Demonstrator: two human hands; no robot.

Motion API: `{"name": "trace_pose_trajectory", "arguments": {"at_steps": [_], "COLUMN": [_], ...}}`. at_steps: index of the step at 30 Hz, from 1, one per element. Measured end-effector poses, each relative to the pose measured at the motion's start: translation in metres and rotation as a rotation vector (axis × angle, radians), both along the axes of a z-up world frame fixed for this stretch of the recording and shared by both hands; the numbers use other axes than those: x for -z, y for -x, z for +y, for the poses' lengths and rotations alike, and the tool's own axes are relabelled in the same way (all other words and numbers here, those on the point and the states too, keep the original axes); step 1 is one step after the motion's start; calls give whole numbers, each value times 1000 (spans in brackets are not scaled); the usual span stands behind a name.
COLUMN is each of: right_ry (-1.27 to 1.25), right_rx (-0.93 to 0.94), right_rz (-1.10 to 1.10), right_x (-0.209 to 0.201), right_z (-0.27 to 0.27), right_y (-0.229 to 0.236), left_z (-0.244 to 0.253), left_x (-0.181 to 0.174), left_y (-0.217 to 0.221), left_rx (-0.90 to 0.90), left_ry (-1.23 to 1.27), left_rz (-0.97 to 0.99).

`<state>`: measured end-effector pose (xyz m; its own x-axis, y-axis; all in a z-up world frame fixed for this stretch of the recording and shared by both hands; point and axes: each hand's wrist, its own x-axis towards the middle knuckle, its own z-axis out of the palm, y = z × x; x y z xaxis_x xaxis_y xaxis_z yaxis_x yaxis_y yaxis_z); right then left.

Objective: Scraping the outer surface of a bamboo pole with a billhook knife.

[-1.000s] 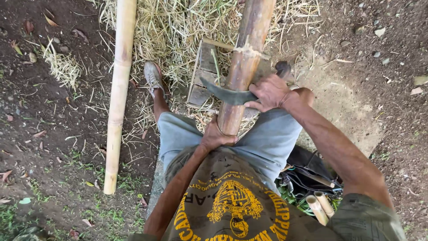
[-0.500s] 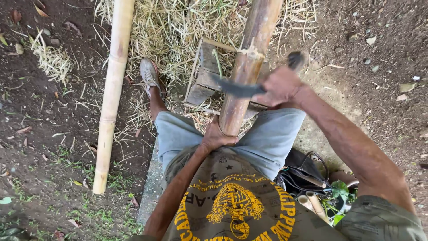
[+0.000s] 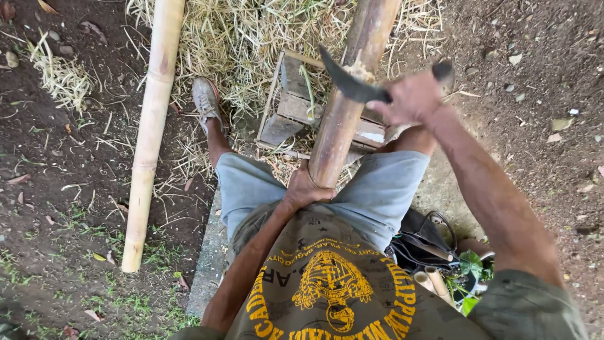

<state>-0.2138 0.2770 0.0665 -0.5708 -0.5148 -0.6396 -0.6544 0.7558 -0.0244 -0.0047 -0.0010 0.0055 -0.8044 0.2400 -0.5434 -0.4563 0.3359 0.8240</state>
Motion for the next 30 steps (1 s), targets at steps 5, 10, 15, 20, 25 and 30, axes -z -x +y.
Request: {"name": "trace_pose_trajectory", "arguments": {"at_steps": [5, 10, 15, 20, 25, 30], "right_ry": [158, 440, -103, 250, 375, 498], "right_rx": [-81, -290, 231, -216, -134, 51], "right_rz": [299, 268, 272, 223, 227, 435], "right_x": [11, 0, -19, 4, 42, 37], "right_z": [-13, -23, 6, 1, 27, 4], "right_y": [-4, -9, 32, -12, -4, -10], "left_z": [2, -2, -3, -3, -3, 1], "left_x": [11, -3, -4, -6, -5, 18], "left_y": [-5, 1, 0, -1, -2, -11], "left_rx": [-34, -6, -31, -43, -11, -13], "left_ry": [-40, -1, -29, -48, -29, -39], "left_rz": [54, -6, -12, 2, -24, 65]}}
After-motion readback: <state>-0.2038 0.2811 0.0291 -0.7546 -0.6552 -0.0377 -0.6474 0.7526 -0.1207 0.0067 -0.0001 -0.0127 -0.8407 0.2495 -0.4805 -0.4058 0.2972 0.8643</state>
